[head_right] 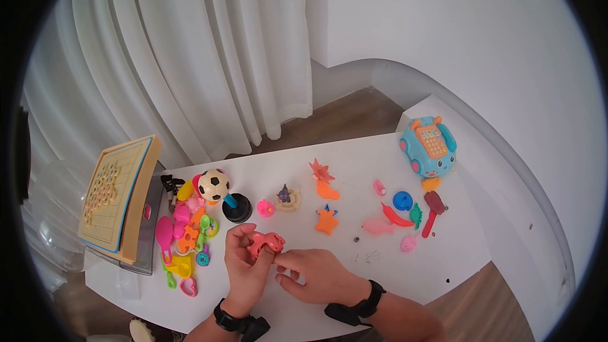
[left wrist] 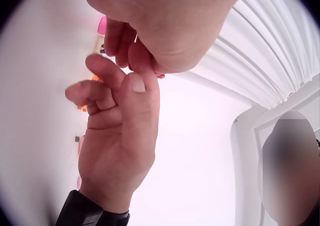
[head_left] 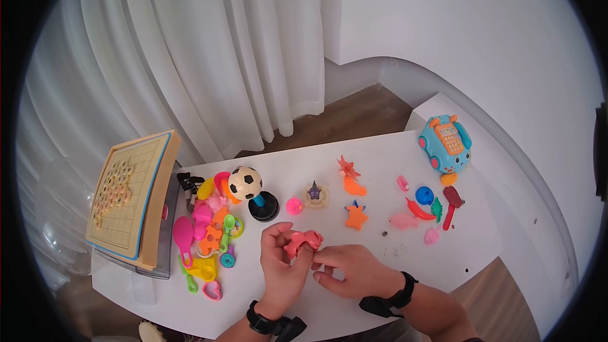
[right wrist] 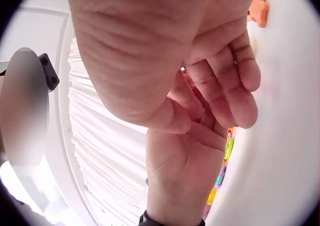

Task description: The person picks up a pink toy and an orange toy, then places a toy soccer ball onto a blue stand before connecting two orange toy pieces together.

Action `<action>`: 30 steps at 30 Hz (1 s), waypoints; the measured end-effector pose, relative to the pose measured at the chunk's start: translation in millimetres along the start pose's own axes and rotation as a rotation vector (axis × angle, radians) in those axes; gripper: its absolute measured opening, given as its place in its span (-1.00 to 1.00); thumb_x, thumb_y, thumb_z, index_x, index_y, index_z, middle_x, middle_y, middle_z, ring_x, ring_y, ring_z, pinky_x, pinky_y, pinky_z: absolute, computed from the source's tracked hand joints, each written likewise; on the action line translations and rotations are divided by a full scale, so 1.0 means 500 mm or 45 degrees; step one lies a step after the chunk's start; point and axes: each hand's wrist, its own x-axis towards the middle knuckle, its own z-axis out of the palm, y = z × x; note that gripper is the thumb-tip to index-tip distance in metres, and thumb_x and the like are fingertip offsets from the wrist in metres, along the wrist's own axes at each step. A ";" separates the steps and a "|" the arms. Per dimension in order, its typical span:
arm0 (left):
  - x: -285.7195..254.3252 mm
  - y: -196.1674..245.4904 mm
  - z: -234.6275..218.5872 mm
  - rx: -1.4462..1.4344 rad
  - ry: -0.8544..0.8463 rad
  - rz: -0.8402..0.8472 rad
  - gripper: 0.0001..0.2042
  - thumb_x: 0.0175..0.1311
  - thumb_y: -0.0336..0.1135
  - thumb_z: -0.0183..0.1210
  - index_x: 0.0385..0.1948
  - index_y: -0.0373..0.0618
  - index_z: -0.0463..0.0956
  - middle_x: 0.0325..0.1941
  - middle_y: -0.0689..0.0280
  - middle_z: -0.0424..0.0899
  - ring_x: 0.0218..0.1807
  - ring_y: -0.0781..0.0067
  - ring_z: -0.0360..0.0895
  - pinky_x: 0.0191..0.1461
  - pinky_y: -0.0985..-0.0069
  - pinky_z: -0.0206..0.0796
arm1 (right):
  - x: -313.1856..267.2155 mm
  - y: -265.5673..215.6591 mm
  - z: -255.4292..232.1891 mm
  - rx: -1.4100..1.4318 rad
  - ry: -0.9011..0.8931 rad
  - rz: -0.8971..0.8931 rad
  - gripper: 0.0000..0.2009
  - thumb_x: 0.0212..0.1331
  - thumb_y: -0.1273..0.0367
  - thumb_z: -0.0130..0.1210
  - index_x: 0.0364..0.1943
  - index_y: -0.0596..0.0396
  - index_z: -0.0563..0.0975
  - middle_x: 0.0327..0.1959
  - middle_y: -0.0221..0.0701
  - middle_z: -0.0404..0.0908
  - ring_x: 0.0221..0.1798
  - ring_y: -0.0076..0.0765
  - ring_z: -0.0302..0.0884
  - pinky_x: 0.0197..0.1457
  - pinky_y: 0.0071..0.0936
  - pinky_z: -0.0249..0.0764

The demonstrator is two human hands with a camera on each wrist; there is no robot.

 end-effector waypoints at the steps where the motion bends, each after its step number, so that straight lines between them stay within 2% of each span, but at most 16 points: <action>1: -0.001 -0.001 0.002 -0.001 0.000 0.000 -0.52 0.36 -0.67 0.21 0.26 -0.20 0.25 -0.02 0.18 0.66 -0.04 0.42 0.71 0.05 0.51 0.57 | -0.005 0.005 -0.005 0.018 0.033 0.035 -0.79 0.21 0.43 0.28 -0.07 0.09 0.64 -0.30 -0.38 0.71 -0.39 -0.26 0.66 -0.31 -0.37 0.55; 3: -0.003 -0.004 0.007 0.113 0.046 0.015 -0.50 0.34 -0.65 0.25 0.25 -0.20 0.27 -0.04 0.19 0.67 -0.07 0.47 0.69 0.03 0.53 0.56 | -0.008 0.009 -0.011 0.037 0.061 0.066 -0.76 0.21 0.45 0.27 -0.04 0.09 0.64 -0.29 -0.38 0.71 -0.43 -0.33 0.65 -0.36 -0.44 0.55; 5: -0.005 -0.006 0.005 0.238 0.038 0.050 -0.50 0.32 -0.65 0.27 0.24 -0.20 0.28 -0.05 0.20 0.67 -0.09 0.49 0.68 0.00 0.54 0.55 | -0.004 0.006 -0.019 0.126 0.356 0.025 -0.67 0.19 0.49 0.23 0.07 0.06 0.64 -0.28 -0.41 0.72 -0.49 -0.44 0.61 -0.39 -0.53 0.52; 6: -0.006 -0.007 0.006 0.361 0.024 0.084 -0.50 0.30 -0.65 0.28 0.23 -0.20 0.29 -0.06 0.20 0.67 -0.11 0.51 0.67 -0.02 0.55 0.54 | 0.003 -0.015 -0.030 0.118 0.350 0.064 -0.62 0.17 0.61 0.19 0.12 0.15 0.62 -0.33 -0.40 0.68 -0.40 -0.54 0.64 -0.26 -0.60 0.56; 9: -0.008 -0.005 -0.002 0.539 -0.011 0.160 -0.49 0.27 -0.64 0.30 0.21 -0.19 0.30 -0.10 0.21 0.67 -0.13 0.54 0.65 -0.07 0.57 0.52 | 0.011 -0.032 -0.035 0.001 0.283 0.048 -0.58 0.17 0.59 0.21 0.17 0.11 0.62 -0.34 -0.42 0.68 -0.44 -0.52 0.63 -0.29 -0.57 0.55; 13: -0.002 0.001 0.000 0.490 0.015 0.239 -0.52 0.28 -0.67 0.26 0.20 -0.20 0.30 -0.10 0.21 0.68 -0.11 0.52 0.67 -0.09 0.57 0.50 | 0.006 -0.012 -0.021 -0.183 0.196 0.036 -0.57 0.16 0.55 0.24 0.18 0.08 0.62 -0.33 -0.43 0.70 -0.47 -0.48 0.61 -0.34 -0.53 0.54; 15: 0.000 -0.005 0.002 0.226 0.053 0.102 -0.54 0.35 -0.71 0.18 0.22 -0.17 0.29 -0.04 0.23 0.63 -0.05 0.47 0.68 0.03 0.51 0.57 | 0.001 0.007 -0.014 -0.233 0.210 -0.026 -0.55 0.18 0.51 0.26 0.21 0.05 0.61 -0.32 -0.44 0.72 -0.49 -0.44 0.61 -0.37 -0.50 0.52; 16: 0.001 -0.001 0.005 0.226 0.054 0.103 -0.54 0.35 -0.71 0.18 0.22 -0.17 0.29 -0.04 0.23 0.63 -0.05 0.47 0.68 0.03 0.51 0.57 | 0.000 0.005 -0.014 -0.233 0.210 -0.027 -0.55 0.18 0.51 0.26 0.21 0.05 0.61 -0.32 -0.44 0.72 -0.49 -0.44 0.61 -0.37 -0.50 0.52; 18: 0.004 0.009 0.011 0.105 0.065 0.093 -0.61 0.40 -0.66 0.19 0.18 -0.22 0.30 -0.04 0.17 0.70 -0.05 0.46 0.71 0.02 0.52 0.57 | -0.002 -0.005 -0.017 -0.178 0.164 0.100 -0.53 0.19 0.52 0.25 0.24 0.06 0.58 -0.32 -0.44 0.73 -0.47 -0.45 0.62 -0.33 -0.52 0.55; 21: 0.000 -0.006 0.002 0.148 -0.037 0.089 -0.63 0.44 -0.63 0.19 0.18 -0.23 0.29 -0.01 0.14 0.71 -0.03 0.42 0.72 0.08 0.47 0.60 | -0.001 -0.010 -0.012 -0.067 0.257 0.194 -0.51 0.21 0.47 0.24 0.28 0.02 0.53 -0.31 -0.47 0.72 -0.50 -0.38 0.61 -0.38 -0.41 0.51; 25: -0.006 -0.023 -0.004 0.280 -0.101 0.058 -0.66 0.48 -0.60 0.16 0.18 -0.25 0.28 0.01 0.12 0.72 -0.01 0.41 0.73 0.05 0.47 0.64 | 0.005 -0.009 -0.015 -0.100 0.270 0.171 -0.49 0.23 0.46 0.24 0.31 0.00 0.52 -0.29 -0.45 0.73 -0.48 -0.38 0.63 -0.36 -0.41 0.54; 27: -0.005 -0.024 -0.006 -0.001 -0.160 -0.156 -0.74 0.55 -0.54 0.10 0.15 -0.23 0.28 0.00 0.13 0.71 -0.02 0.40 0.75 0.00 0.46 0.68 | 0.005 -0.011 -0.017 -0.110 0.267 0.134 -0.49 0.24 0.45 0.23 0.32 -0.03 0.51 -0.29 -0.44 0.73 -0.47 -0.38 0.64 -0.35 -0.41 0.56; 28: -0.004 -0.019 -0.005 0.000 -0.160 -0.156 -0.74 0.55 -0.54 0.10 0.15 -0.23 0.28 0.00 0.13 0.71 -0.02 0.40 0.75 0.00 0.46 0.68 | 0.005 -0.009 -0.016 -0.110 0.267 0.134 -0.49 0.24 0.45 0.23 0.32 -0.03 0.51 -0.29 -0.44 0.73 -0.47 -0.38 0.64 -0.35 -0.41 0.56; 30: -0.003 0.000 -0.004 -0.121 -0.148 -0.316 -0.83 0.61 -0.46 0.04 0.09 -0.20 0.30 -0.01 0.13 0.71 -0.14 0.39 0.78 -0.11 0.47 0.71 | 0.005 -0.004 -0.015 -0.150 0.277 0.091 -0.50 0.24 0.46 0.23 0.32 0.00 0.52 -0.33 -0.45 0.72 -0.46 -0.39 0.65 -0.35 -0.41 0.56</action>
